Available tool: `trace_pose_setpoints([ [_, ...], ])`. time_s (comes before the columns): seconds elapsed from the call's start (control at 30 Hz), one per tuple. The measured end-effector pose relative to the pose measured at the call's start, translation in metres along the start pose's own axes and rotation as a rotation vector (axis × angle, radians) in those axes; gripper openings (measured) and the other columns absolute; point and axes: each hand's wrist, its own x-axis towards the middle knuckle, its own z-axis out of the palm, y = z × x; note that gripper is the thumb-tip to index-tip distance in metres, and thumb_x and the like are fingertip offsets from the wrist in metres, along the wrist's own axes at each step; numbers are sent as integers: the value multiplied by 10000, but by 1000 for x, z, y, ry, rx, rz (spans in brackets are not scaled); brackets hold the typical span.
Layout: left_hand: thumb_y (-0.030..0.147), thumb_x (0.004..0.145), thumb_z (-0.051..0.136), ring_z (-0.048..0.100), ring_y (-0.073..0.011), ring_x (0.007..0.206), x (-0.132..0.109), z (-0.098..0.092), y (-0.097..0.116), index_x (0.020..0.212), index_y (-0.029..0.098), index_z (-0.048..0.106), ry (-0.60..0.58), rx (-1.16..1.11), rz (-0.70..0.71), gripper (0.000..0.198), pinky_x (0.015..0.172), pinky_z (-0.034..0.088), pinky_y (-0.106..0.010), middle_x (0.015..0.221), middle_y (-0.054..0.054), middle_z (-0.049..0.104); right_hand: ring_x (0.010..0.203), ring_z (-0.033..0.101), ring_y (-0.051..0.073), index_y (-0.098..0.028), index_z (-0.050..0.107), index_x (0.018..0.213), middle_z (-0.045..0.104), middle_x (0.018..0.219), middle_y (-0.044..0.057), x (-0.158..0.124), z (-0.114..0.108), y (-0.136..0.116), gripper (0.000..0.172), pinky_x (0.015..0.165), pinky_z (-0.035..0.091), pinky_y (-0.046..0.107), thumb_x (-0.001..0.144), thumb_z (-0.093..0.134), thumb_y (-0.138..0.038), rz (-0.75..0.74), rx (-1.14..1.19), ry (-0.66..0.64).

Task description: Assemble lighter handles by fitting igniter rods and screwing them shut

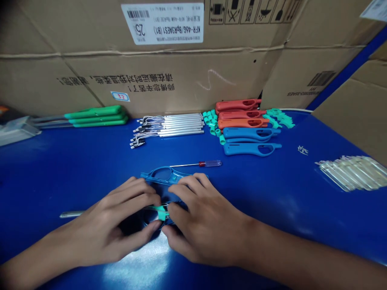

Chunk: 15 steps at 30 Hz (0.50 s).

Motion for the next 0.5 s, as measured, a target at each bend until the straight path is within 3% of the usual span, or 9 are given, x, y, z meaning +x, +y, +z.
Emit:
trace_pose_setpoints([
  [0.33, 261, 901, 587, 613, -210, 910, -2, 3, -2, 1042, 193, 632, -9, 29, -3, 163, 962, 437, -436, 937, -50, 644, 1073, 559, 311, -113, 697, 967, 660, 1125, 165, 1, -4, 0, 205, 938, 457, 512, 911, 575, -268, 35, 47, -37],
  [0.4, 260, 899, 587, 614, -209, 897, -2, 3, -2, 1031, 190, 633, 4, 32, 6, 156, 933, 453, -423, 926, -49, 643, 1038, 585, 288, -133, 683, 948, 673, 1098, 151, 3, -11, 7, 177, 927, 462, 495, 881, 596, -272, 8, 80, 31],
  [0.5, 256, 894, 593, 621, -204, 893, -1, 2, -1, 1030, 187, 638, 22, 44, 23, 160, 932, 465, -412, 918, -45, 648, 970, 613, 270, -198, 657, 928, 702, 1014, 100, 3, -21, 27, 118, 895, 460, 496, 845, 587, -241, 61, 49, 233],
])
